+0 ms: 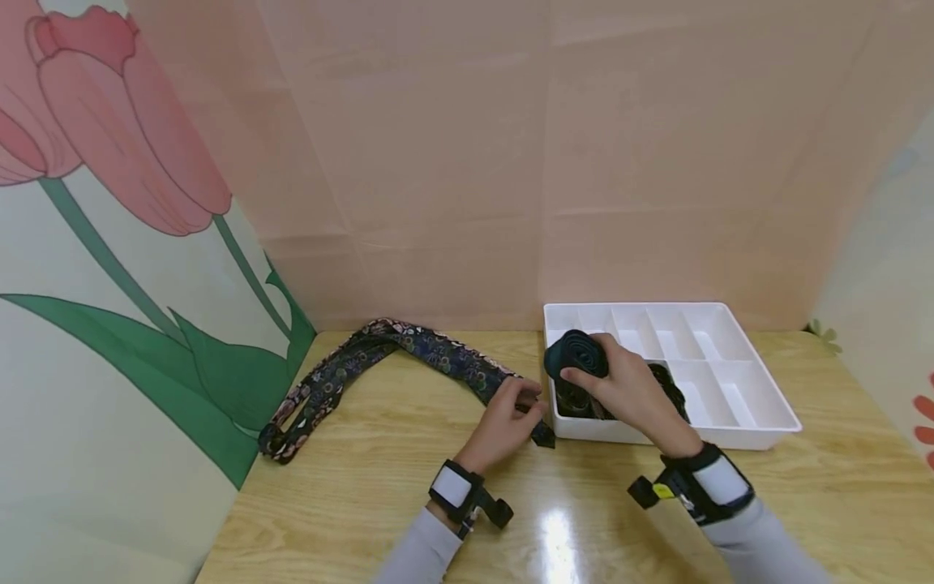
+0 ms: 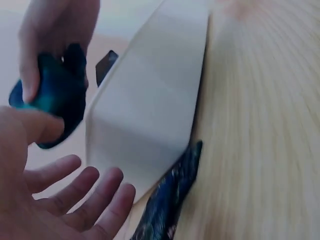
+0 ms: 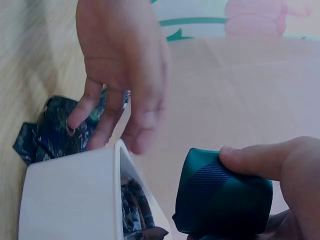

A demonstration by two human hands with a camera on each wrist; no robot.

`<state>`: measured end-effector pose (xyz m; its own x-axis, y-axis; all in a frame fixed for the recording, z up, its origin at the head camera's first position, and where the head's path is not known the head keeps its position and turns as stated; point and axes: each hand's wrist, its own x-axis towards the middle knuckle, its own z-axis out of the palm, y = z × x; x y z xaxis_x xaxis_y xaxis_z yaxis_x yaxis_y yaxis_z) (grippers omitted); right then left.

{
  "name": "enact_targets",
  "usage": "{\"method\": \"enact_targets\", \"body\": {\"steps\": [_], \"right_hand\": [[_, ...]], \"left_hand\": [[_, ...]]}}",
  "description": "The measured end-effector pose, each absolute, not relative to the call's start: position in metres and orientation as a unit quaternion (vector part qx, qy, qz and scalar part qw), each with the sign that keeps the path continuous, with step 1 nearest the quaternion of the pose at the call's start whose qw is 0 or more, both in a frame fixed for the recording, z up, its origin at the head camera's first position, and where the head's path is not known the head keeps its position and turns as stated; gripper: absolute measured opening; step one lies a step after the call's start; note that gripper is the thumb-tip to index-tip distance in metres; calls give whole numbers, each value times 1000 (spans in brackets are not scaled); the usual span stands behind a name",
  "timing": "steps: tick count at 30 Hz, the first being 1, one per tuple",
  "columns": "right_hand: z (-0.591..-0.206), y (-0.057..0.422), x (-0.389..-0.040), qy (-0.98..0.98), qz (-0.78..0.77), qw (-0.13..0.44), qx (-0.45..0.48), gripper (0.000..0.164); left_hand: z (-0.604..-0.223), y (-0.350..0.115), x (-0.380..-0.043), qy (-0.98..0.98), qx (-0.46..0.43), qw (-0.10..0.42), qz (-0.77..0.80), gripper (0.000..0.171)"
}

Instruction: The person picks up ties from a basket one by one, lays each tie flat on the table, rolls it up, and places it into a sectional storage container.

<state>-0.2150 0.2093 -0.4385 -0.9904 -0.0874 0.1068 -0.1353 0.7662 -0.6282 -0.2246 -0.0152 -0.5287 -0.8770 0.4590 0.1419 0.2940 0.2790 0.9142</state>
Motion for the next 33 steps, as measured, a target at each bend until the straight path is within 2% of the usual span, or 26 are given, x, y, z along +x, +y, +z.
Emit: {"method": "enact_targets", "body": {"steps": [3,6,20,27,33], "right_hand": [[-439,210,-228,-943,325,37,57,88],[-439,212,-239,-943,327,29,49,88],[-456,212,-294,-954,297,51,3,84],[-463,206,-307,-965,256,57,7,82],[-466,197,-316,-972,216,86,32,73]], "left_hand": [[-529,-9,-227,795,248,89,547,52],[-533,-3,-229,791,255,97,547,58],[-534,-2,-227,785,247,109,557,64],[-533,-2,-227,792,247,112,548,64],[-530,-1,-226,792,245,116,548,64]]}}
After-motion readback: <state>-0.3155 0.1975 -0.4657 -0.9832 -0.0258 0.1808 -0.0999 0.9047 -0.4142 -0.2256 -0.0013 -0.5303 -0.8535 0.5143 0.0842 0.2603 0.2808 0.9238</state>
